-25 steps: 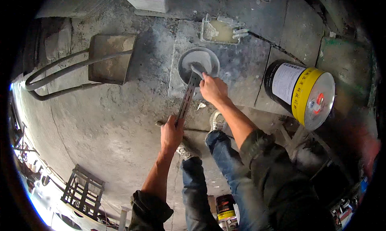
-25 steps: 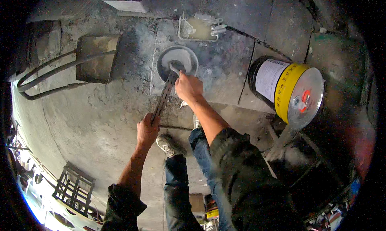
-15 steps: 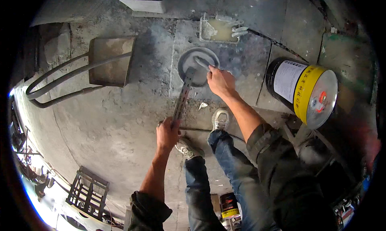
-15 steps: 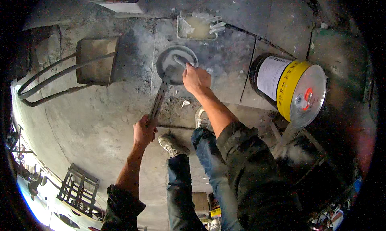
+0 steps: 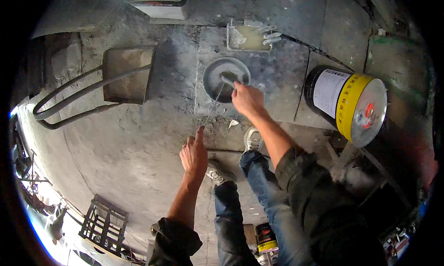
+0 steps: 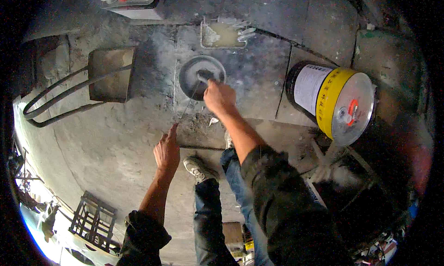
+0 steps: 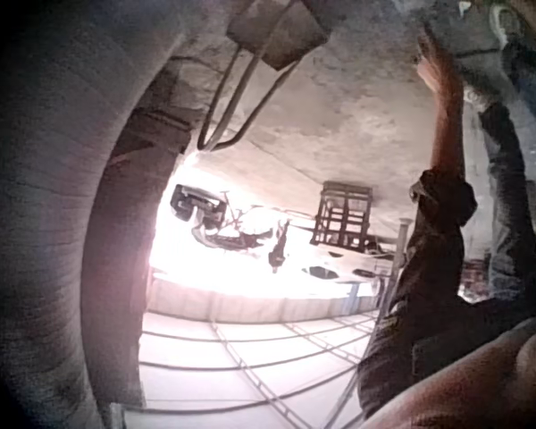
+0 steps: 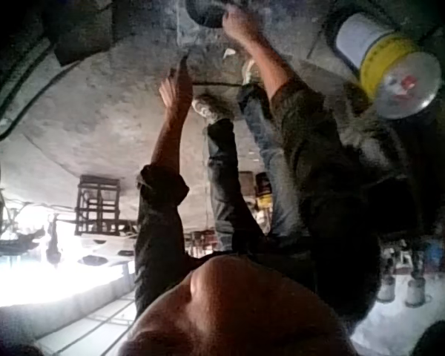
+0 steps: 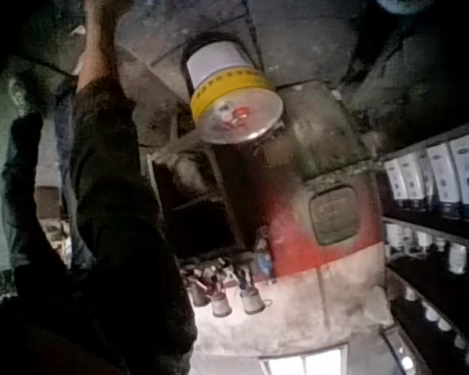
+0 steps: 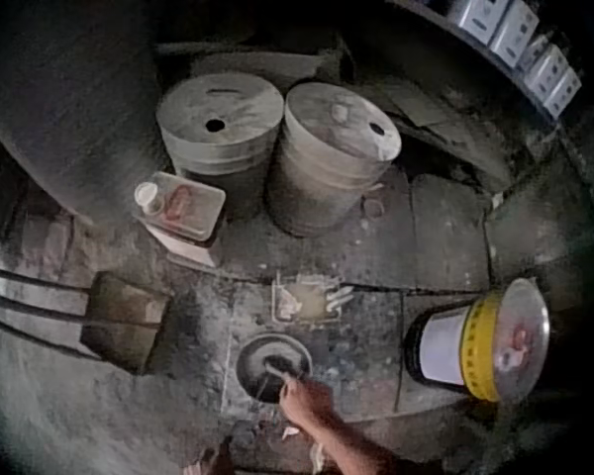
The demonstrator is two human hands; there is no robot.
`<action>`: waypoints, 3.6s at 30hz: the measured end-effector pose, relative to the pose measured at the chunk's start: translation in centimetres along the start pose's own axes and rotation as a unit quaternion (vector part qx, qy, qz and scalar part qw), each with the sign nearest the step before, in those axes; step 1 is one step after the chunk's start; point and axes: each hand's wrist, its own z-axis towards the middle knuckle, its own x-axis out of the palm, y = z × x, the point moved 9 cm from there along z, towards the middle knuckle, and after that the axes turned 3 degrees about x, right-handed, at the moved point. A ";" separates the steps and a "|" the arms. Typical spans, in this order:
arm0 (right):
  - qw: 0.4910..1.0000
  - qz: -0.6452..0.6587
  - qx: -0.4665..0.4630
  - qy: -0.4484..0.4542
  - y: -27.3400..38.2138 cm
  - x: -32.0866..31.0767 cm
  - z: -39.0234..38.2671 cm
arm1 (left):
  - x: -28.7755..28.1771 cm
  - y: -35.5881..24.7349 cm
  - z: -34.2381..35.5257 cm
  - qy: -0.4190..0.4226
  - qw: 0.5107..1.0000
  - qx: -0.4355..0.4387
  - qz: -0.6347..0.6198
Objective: The person squats in a workshop and repeatedly scoops a grey liquid from a bucket into a small container using a ladle. They then pour the liquid into a spray gun and test the spray pattern. The person also uses a ruler to stir the liquid in a separate container.
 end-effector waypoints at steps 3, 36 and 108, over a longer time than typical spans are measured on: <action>0.997 -0.050 -0.044 0.045 1.3 -0.1 0.0 | 0.2 0.8 -0.4 0.012 1.000 -0.004 0.013; 0.998 0.027 -0.024 0.048 0.9 1.4 -3.8 | 0.1 0.6 0.3 0.038 0.996 -0.071 0.032; 0.623 0.372 0.470 -0.503 -45.3 -17.1 -116.6 | -17.2 -40.9 -56.5 0.207 0.793 0.421 -0.389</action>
